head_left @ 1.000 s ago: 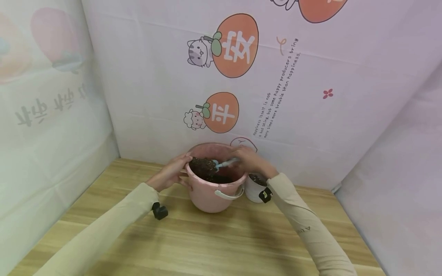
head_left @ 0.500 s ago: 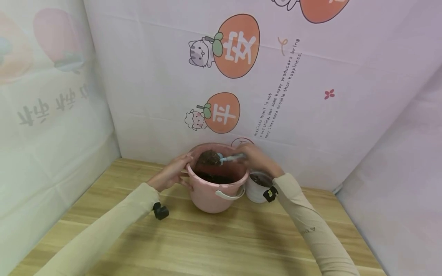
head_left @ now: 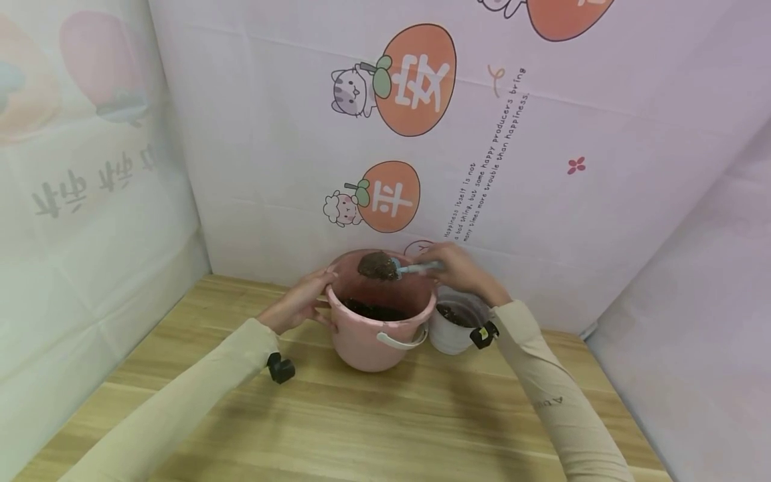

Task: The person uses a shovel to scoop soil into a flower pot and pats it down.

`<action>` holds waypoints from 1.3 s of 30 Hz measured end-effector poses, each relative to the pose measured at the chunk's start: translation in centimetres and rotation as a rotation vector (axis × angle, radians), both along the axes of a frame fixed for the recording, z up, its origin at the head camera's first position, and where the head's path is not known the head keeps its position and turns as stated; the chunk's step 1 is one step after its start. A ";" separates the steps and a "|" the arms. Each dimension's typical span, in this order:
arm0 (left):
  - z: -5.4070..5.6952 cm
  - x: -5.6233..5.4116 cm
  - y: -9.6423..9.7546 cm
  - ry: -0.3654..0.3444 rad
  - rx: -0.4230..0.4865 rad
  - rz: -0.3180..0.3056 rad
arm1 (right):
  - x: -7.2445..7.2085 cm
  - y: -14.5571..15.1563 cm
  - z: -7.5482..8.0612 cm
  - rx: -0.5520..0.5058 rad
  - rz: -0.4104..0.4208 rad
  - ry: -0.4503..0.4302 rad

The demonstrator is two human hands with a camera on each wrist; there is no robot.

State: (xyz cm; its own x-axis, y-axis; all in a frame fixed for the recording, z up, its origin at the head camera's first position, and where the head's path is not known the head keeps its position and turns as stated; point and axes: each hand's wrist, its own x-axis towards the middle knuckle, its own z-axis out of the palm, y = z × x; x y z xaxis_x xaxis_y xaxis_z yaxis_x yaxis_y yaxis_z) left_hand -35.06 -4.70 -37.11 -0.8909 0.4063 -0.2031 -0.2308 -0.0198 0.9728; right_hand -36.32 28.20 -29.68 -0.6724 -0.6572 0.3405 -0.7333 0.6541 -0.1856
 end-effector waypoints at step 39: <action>-0.1 0.0 0.0 0.006 0.035 -0.017 | 2.0 8.4 1.5 -0.042 -0.171 -0.087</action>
State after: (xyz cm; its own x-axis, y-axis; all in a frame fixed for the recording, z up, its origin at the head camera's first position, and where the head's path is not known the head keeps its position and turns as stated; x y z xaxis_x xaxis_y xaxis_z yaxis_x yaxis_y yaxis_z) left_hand -35.04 -4.67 -37.25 -0.8849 0.4282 -0.1833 -0.2258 -0.0501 0.9729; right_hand -34.35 36.56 -28.19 -0.8012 -0.5173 0.3009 -0.5920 0.7583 -0.2730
